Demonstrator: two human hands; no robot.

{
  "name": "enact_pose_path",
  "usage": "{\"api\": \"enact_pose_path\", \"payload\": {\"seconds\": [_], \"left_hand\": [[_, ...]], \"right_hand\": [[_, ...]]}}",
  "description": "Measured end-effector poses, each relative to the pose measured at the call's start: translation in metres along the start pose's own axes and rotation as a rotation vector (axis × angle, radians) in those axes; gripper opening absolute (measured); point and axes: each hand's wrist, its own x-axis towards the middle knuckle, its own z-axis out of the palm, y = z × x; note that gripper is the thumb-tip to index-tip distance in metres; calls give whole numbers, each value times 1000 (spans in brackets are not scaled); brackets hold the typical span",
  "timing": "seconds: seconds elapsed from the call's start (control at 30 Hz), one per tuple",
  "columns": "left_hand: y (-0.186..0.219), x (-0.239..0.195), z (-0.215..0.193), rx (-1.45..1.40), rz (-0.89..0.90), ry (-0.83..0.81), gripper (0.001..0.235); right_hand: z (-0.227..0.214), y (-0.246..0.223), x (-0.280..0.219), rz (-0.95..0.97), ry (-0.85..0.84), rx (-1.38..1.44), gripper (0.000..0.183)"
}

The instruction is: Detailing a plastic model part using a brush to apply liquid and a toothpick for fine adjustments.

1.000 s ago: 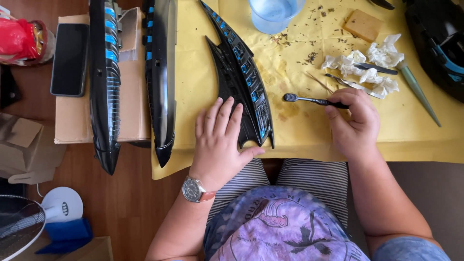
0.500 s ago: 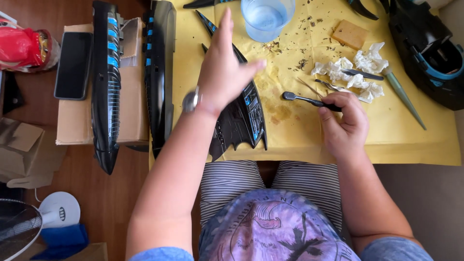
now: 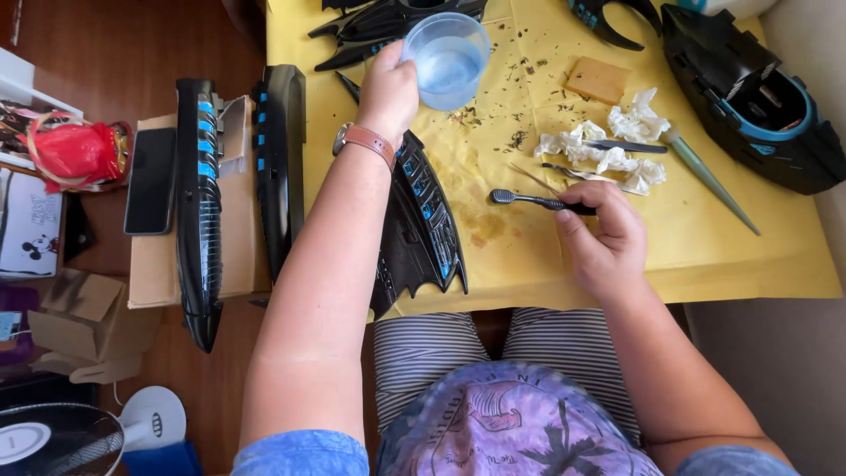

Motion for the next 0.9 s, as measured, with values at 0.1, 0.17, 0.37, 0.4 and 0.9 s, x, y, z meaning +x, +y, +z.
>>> {"api": "enact_pose_path", "payload": {"seconds": [0.1, 0.17, 0.37, 0.4, 0.9], "left_hand": [[3, 3, 0, 92, -24, 40, 49], [-1, 8, 3, 117, -3, 47, 44], [16, -6, 5, 149, -25, -5, 41], [19, -9, 4, 143, -29, -30, 45], [24, -72, -35, 169, 204, -107, 54]], "right_hand": [[0, -4, 1, 20, 7, 10, 9], [0, -2, 1, 11, 8, 13, 9], [-1, -2, 1, 11, 5, 15, 9], [0, -3, 2, 19, 3, 14, 9], [-5, -1, 10, 96, 12, -86, 10]]}}
